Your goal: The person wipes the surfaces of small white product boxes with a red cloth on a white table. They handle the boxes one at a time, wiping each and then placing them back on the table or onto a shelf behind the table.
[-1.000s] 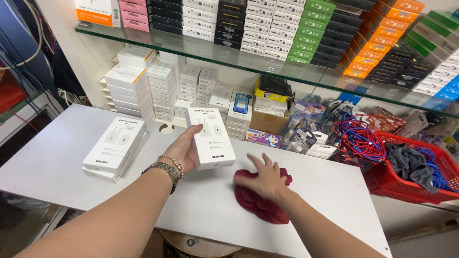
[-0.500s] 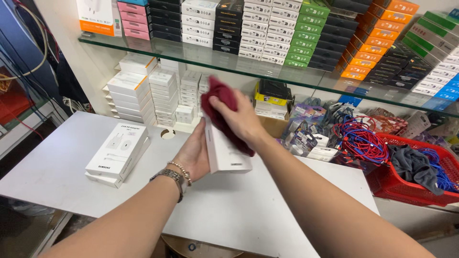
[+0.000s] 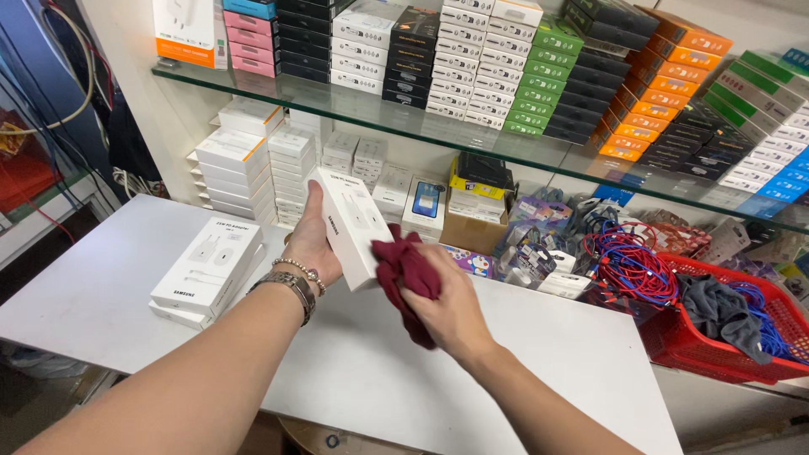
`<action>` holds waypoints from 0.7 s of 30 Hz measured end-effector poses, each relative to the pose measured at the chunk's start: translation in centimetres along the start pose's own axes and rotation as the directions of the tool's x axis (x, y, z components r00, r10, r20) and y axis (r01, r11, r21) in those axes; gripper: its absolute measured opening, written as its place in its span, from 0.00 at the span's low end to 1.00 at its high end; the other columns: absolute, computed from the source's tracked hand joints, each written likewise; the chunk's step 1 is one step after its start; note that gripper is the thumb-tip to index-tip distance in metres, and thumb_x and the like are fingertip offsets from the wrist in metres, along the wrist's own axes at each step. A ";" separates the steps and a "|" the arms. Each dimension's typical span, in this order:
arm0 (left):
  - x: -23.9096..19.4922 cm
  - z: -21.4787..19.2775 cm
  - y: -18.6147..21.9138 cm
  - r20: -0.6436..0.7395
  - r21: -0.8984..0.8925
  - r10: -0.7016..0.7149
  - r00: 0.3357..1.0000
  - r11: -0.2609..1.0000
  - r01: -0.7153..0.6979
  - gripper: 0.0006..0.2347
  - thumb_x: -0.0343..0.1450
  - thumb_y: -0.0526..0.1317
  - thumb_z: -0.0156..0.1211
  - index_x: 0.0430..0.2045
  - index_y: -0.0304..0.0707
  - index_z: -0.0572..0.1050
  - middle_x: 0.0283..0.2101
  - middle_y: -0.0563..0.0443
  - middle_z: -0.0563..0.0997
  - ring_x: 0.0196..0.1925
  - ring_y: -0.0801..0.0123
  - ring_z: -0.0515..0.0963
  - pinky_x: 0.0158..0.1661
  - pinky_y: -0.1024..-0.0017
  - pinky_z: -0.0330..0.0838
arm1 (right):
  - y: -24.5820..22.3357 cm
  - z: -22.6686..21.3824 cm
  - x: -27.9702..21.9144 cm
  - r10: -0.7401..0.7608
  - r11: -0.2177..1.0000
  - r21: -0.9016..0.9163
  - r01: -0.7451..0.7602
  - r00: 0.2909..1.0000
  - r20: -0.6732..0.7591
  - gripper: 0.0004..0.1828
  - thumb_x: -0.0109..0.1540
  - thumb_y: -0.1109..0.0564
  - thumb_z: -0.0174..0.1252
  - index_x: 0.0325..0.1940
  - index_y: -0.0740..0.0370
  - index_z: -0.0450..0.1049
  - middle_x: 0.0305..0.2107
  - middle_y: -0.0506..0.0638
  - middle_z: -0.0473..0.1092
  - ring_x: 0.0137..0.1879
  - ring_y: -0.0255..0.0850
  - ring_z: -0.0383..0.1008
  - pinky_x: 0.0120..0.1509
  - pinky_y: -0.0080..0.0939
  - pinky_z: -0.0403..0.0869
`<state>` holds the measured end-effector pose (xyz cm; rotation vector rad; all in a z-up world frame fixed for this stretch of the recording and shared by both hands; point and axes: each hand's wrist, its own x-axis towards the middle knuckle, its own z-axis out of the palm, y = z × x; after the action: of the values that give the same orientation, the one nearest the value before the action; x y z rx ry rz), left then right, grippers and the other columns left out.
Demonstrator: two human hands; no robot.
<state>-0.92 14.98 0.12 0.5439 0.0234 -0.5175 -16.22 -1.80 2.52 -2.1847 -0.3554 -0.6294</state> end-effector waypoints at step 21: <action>-3.3 2.6 -2.5 0.146 0.972 0.112 0.983 0.168 -0.163 0.23 0.60 0.39 0.68 0.52 0.39 0.76 0.46 0.47 0.86 0.46 0.63 0.86 0.49 0.66 0.78 | 4.4 -2.6 9.1 0.722 0.471 0.633 -0.614 0.681 0.123 0.28 0.64 0.37 0.57 0.59 0.57 0.73 0.43 0.51 0.76 0.43 0.41 0.77 0.47 0.46 0.78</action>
<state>-5.25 13.37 1.60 1.8658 -0.4592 -0.2866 -7.45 -6.21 6.11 -1.3984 0.3689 -0.1677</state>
